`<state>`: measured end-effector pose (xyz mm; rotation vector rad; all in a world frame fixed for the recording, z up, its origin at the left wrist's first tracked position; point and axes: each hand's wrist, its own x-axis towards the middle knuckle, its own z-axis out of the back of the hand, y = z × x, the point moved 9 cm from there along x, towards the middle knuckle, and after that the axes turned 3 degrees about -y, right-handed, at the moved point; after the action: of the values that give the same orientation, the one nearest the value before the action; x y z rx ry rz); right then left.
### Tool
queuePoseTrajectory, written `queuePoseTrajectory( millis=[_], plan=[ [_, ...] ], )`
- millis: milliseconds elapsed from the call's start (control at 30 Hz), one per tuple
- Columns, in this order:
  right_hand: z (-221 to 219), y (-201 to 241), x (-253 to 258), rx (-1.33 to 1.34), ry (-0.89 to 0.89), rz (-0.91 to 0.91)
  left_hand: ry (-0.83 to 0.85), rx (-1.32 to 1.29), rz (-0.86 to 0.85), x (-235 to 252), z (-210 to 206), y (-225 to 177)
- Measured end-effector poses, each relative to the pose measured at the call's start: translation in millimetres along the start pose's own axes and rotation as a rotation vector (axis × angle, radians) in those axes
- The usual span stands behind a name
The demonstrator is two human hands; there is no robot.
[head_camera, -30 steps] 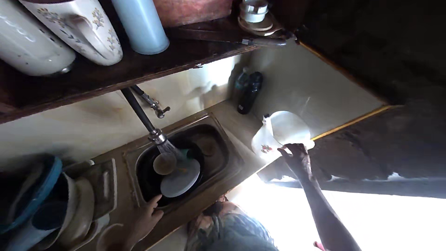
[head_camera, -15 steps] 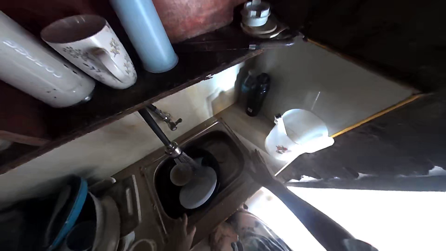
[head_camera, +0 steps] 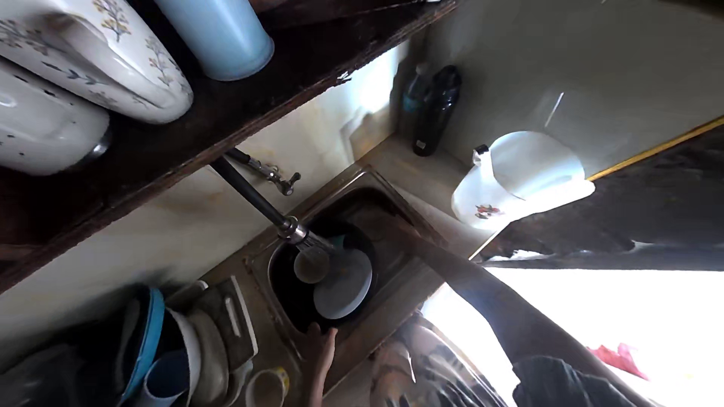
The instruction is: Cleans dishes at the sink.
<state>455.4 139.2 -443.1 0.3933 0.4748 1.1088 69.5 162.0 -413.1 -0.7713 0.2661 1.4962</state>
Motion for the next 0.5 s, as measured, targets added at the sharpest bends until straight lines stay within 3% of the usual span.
queuePoseTrajectory(
  millis=[100,133,200,300,433,500],
  plan=[
    [-27.5,32.1,9.0,0.027,0.331,-0.152,-0.007,-0.125,0.106,-7.3,2.2,-7.8],
    [-33.2,34.8,10.5,0.051,0.345,-0.168,0.018,-0.168,0.121,-9.1,0.8,-9.3],
    [-30.5,39.1,5.5,0.185,0.209,-0.240,0.131,-0.266,0.089,-14.9,-6.5,-17.3],
    [19.0,71.5,-6.6,0.328,0.150,-0.414,0.303,-0.348,-0.015,-32.1,-25.4,-34.0],
    [-4.0,0.0,-4.2,0.357,0.125,-0.682,0.426,-0.324,-0.086,-42.2,-37.5,-56.7],
    [17.3,4.0,-11.7,0.398,0.089,-0.726,0.413,-0.305,-0.109,-45.2,-31.6,-54.5]
  ],
)
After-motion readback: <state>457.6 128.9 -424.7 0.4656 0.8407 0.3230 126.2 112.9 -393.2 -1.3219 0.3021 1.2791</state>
